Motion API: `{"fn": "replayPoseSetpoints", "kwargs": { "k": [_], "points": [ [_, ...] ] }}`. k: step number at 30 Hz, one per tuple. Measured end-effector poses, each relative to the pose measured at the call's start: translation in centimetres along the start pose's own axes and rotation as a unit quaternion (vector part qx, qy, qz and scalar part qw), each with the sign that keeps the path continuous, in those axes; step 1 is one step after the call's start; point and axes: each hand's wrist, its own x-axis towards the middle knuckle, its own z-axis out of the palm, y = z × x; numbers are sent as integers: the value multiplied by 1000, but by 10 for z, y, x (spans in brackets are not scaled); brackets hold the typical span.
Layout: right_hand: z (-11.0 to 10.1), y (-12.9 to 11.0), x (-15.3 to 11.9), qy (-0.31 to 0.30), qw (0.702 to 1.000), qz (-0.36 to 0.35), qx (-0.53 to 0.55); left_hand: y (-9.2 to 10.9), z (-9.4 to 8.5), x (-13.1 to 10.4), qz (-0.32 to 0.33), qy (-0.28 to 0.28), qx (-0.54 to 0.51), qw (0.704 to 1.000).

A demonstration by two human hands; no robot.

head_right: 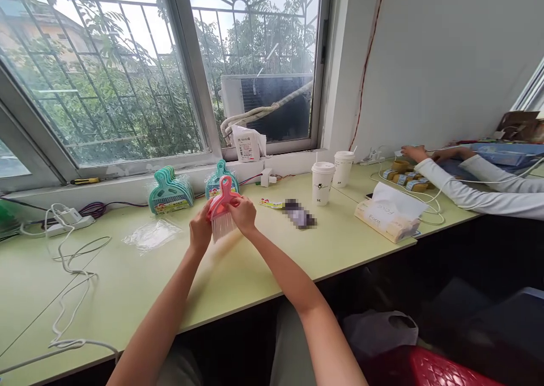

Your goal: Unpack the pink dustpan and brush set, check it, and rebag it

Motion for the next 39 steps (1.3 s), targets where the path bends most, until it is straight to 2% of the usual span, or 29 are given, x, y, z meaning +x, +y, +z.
{"fn": "replayPoseSetpoints", "kwargs": {
  "k": [2,4,8,10,11,13,16,18,20,25,28,31,34,39],
  "points": [
    [-1,-1,-1,1,1000,4,-4,2,-1,1,-13,-16,0,1000],
    [-2,-3,-2,8,1000,3,-6,-4,-6,5,-38,-9,6,999],
    [-11,-3,7,17,1000,-11,-20,-39,-23,17,-133,71,22,988],
    [-18,5,17,-6,998,-4,-70,-60,-28,20,-196,75,12,978],
    [-22,13,22,-28,993,5,-111,-69,-28,20,-234,56,1,971],
    [-29,33,29,-107,972,34,-208,-83,-23,18,-301,-17,-32,953],
    [-36,64,29,-182,922,77,-333,-93,-10,13,-349,-146,-76,922],
    [-36,78,25,-188,905,90,-370,-97,-3,11,-349,-171,-78,918],
    [-33,85,22,-179,903,86,-382,-99,0,9,-340,-152,-70,925],
    [-20,86,21,-159,906,73,-386,-105,1,10,-326,-114,-90,934],
    [-20,85,18,-142,907,63,-392,-105,3,11,-310,-95,-93,941],
    [-23,84,14,-100,915,40,-388,-104,8,11,-303,-82,-104,944],
    [-22,82,11,-66,914,28,-399,-107,15,10,-307,-92,-103,942],
    [-13,85,6,-70,911,-21,-407,-115,26,7,-283,-115,-99,947]
  ]
}}
